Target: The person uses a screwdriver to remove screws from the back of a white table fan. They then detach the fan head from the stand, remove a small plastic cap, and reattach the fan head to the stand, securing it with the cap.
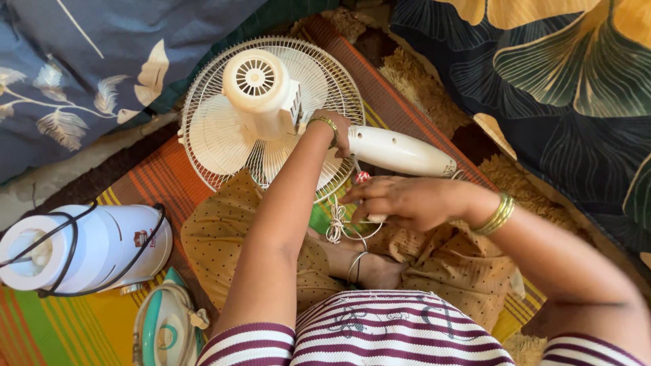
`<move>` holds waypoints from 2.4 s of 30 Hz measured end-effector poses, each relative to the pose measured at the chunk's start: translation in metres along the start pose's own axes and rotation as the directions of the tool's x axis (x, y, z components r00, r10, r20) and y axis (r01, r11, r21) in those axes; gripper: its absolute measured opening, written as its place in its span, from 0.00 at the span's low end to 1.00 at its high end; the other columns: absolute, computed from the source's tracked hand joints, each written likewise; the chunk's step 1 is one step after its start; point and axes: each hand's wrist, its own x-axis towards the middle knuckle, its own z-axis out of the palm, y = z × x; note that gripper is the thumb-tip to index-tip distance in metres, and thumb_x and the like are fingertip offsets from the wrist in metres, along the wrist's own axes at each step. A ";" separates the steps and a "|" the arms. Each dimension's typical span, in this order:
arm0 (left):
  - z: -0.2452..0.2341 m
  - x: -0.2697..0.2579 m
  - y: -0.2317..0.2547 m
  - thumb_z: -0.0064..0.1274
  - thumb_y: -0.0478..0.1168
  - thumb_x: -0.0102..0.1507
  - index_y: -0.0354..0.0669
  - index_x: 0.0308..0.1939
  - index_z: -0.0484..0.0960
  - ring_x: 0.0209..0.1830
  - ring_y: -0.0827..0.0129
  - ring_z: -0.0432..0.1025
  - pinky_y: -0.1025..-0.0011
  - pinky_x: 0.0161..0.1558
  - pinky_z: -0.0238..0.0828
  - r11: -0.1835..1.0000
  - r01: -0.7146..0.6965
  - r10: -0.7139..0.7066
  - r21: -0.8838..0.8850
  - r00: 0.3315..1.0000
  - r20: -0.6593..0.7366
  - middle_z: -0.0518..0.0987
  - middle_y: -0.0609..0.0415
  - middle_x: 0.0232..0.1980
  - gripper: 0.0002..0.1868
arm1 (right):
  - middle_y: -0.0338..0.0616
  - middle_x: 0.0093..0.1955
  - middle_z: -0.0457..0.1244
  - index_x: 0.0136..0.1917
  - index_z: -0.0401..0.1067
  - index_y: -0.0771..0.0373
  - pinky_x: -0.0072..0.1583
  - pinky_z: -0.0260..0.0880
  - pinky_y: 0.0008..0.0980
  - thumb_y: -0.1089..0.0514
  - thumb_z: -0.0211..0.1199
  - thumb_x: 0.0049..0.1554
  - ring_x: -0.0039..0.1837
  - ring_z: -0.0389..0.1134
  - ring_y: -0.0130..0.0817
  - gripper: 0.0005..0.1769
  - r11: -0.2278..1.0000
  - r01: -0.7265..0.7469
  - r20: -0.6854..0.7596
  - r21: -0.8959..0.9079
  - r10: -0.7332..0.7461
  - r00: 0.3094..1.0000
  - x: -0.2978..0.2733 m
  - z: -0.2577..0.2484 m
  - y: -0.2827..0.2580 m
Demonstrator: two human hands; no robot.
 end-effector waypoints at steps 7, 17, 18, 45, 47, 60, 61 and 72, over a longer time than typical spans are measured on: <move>0.002 -0.003 -0.004 0.69 0.47 0.35 0.56 0.51 0.84 0.43 0.63 0.80 0.63 0.45 0.77 0.997 -0.071 0.070 -0.031 0.997 -0.024 0.86 0.56 0.42 0.37 | 0.48 0.67 0.65 0.63 0.72 0.61 0.78 0.48 0.52 0.66 0.63 0.51 0.71 0.64 0.43 0.25 0.985 0.005 0.041 -0.173 0.002 0.999 0.025 -0.012 -0.002; -0.004 -0.003 -0.006 0.68 0.47 0.35 0.54 0.48 0.85 0.39 0.63 0.80 0.64 0.41 0.77 0.995 -0.084 0.084 -0.058 0.996 -0.001 0.85 0.55 0.40 0.35 | 0.48 0.53 0.66 0.52 0.67 0.67 0.65 0.68 0.48 0.54 0.75 0.50 0.57 0.70 0.44 0.24 0.854 -0.346 -0.741 -0.389 -0.066 0.669 0.007 0.066 0.018; -0.006 -0.002 -0.004 0.68 0.47 0.36 0.53 0.48 0.85 0.39 0.63 0.80 0.63 0.41 0.77 0.996 -0.075 0.076 -0.046 0.997 0.009 0.85 0.55 0.40 0.35 | 0.51 0.51 0.65 0.50 0.64 0.67 0.61 0.71 0.44 0.51 0.78 0.50 0.57 0.69 0.47 0.28 0.859 -0.401 -0.831 -0.318 -0.050 0.554 0.011 0.077 0.023; 0.009 -0.024 -0.002 0.68 0.49 0.38 0.54 0.55 0.83 0.48 0.62 0.81 0.62 0.53 0.76 0.999 -0.047 0.050 0.023 0.985 -0.166 0.87 0.55 0.47 0.39 | 0.46 0.46 0.65 0.51 0.64 0.66 0.46 0.73 0.33 0.68 0.67 0.53 0.47 0.71 0.39 0.15 0.782 -0.464 -0.908 -0.416 -0.327 0.263 -0.018 0.085 -0.060; 0.011 -0.030 0.001 0.70 0.51 0.40 0.56 0.60 0.79 0.56 0.62 0.76 0.55 0.61 0.68 0.998 -0.034 0.044 0.050 0.977 -0.209 0.82 0.54 0.56 0.42 | 0.42 0.45 0.64 0.55 0.60 0.66 0.41 0.75 0.27 0.67 0.63 0.59 0.43 0.71 0.33 0.14 0.855 -0.435 -0.953 -0.282 -0.302 0.026 -0.041 0.080 -0.039; 0.192 -0.008 0.132 0.57 0.42 0.57 0.48 0.44 0.83 0.53 0.55 0.72 0.51 0.56 0.66 0.898 -0.401 0.165 -0.182 0.689 -0.706 0.79 0.50 0.47 0.12 | 0.44 0.44 0.70 0.40 0.71 0.54 0.43 0.75 0.39 0.47 0.64 0.50 0.31 0.64 0.33 0.10 0.558 0.756 -0.484 0.342 0.794 -0.368 -0.175 0.135 0.178; 0.201 0.008 0.140 0.56 0.41 0.56 0.47 0.43 0.83 0.49 0.53 0.74 0.52 0.51 0.69 0.885 -0.393 0.113 -0.249 0.701 -0.704 0.79 0.48 0.45 0.12 | 0.44 0.46 0.70 0.42 0.71 0.54 0.44 0.74 0.35 0.48 0.65 0.52 0.32 0.63 0.33 0.10 0.532 0.774 -0.528 0.342 0.790 -0.310 -0.174 0.133 0.185; 0.238 0.095 0.172 0.46 0.37 0.63 0.46 0.37 0.87 0.43 0.55 0.80 0.56 0.41 0.76 0.952 0.031 -0.201 -0.305 0.815 -0.544 0.83 0.46 0.44 0.11 | 0.46 0.50 0.71 0.46 0.73 0.57 0.39 0.67 0.29 0.49 0.66 0.54 0.34 0.65 0.33 0.12 0.418 0.846 -0.514 0.330 0.832 -0.210 -0.175 0.139 0.186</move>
